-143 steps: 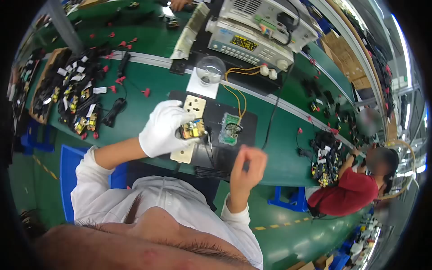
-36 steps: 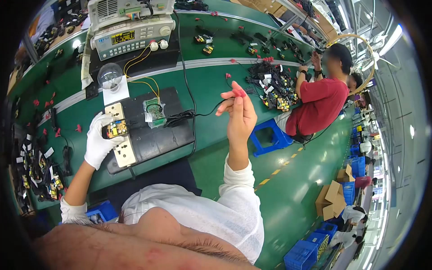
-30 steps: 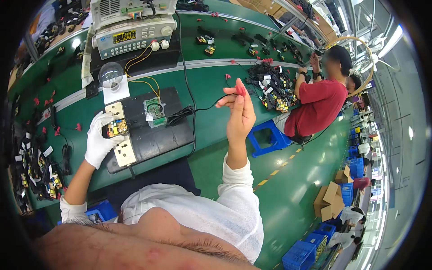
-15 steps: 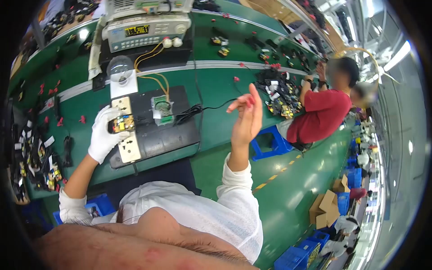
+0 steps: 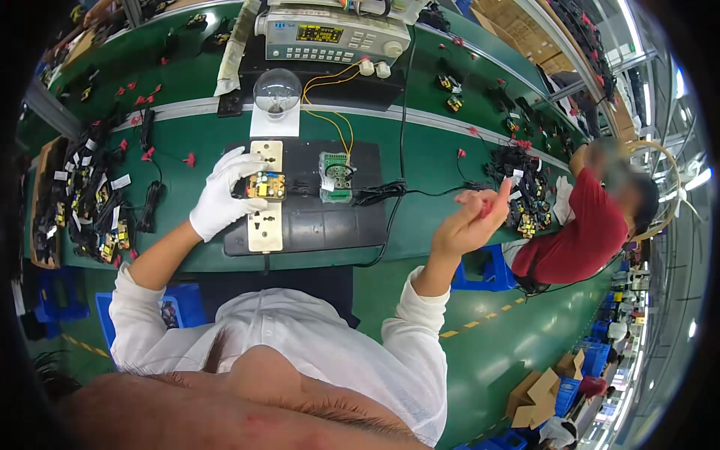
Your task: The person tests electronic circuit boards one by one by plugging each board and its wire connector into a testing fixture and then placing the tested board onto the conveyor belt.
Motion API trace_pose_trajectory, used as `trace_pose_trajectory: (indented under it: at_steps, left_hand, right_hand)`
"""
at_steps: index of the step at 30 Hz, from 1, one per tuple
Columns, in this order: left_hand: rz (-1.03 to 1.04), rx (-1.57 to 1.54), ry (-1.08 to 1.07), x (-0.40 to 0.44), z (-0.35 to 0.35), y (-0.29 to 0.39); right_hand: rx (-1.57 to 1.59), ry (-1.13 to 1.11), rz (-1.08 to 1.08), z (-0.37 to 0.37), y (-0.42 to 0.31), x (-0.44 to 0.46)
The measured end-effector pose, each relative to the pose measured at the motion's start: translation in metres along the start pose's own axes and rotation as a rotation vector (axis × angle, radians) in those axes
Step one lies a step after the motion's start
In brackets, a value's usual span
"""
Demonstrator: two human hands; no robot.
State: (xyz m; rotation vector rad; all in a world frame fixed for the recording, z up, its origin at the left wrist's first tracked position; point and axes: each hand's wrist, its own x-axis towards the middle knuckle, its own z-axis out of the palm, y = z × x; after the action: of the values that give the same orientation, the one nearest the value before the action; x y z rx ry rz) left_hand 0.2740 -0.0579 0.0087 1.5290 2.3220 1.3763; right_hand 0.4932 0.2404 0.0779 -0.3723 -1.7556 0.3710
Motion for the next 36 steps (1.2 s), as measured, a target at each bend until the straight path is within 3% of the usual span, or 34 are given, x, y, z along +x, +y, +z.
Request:
trace_pose_trajectory:
  at_steps: [1, 6, 8, 10, 11, 13, 14, 16, 18, 20, 24, 26, 28, 30, 36]
  left_hand:
    - [0.015, -0.036, 0.003, 0.0, 0.0, -0.002]
    - [0.052, -0.035, 0.018, -0.002, 0.001, -0.008]
    - [0.06, -0.047, 0.014, -0.003, 0.001, -0.007]
    - [0.045, -0.078, 0.023, -0.002, -0.001, -0.004]
    - [0.042, -0.082, 0.004, 0.0, -0.001, -0.005]
    - [0.075, -0.175, 0.046, 0.0, 0.0, -0.004]
    - [0.091, -0.15, 0.056, 0.001, -0.002, 0.0]
    - [0.105, -0.144, 0.067, 0.001, 0.0, -0.001]
    - [0.121, -0.136, 0.082, 0.002, 0.001, -0.001]
    - [0.133, -0.127, 0.093, 0.001, 0.001, -0.002]
    - [0.146, -0.114, 0.074, 0.002, 0.001, -0.004]
    - [0.158, -0.104, 0.066, 0.002, 0.001, -0.004]
    - [0.151, -0.109, 0.071, 0.002, 0.002, -0.003]
    - [0.142, -0.113, 0.081, 0.003, 0.003, -0.002]
    - [0.148, -0.104, 0.082, 0.003, 0.002, -0.005]
  right_hand:
    - [0.0, -0.003, -0.001, 0.0, -0.001, 0.001]
    - [0.681, -0.137, 0.271, -0.027, -0.037, 0.014]
    - [0.94, -0.414, 0.276, -0.057, -0.051, 0.018]
    - [1.432, -0.754, -0.054, -0.06, -0.054, 0.033]
    - [1.506, -0.925, -0.014, -0.064, -0.058, 0.045]
    - [1.531, -1.046, 0.038, -0.055, -0.058, 0.049]
    - [1.452, -1.074, 0.145, -0.058, -0.042, 0.038]
    - [1.095, -0.671, 0.539, -0.035, -0.066, 0.004]
    - [1.008, -0.723, 0.732, -0.006, -0.061, -0.016]
    - [0.749, -0.744, 0.703, 0.023, -0.059, -0.033]
    - [0.546, -0.641, 0.663, 0.055, -0.062, -0.062]
    - [0.603, -0.558, 0.922, 0.063, -0.066, -0.07]
    - [0.521, -0.558, 0.878, 0.068, -0.061, -0.078]
    - [0.263, -0.546, 0.525, 0.07, -0.057, -0.082]
    - [0.082, -0.581, 0.431, 0.073, -0.058, -0.088]
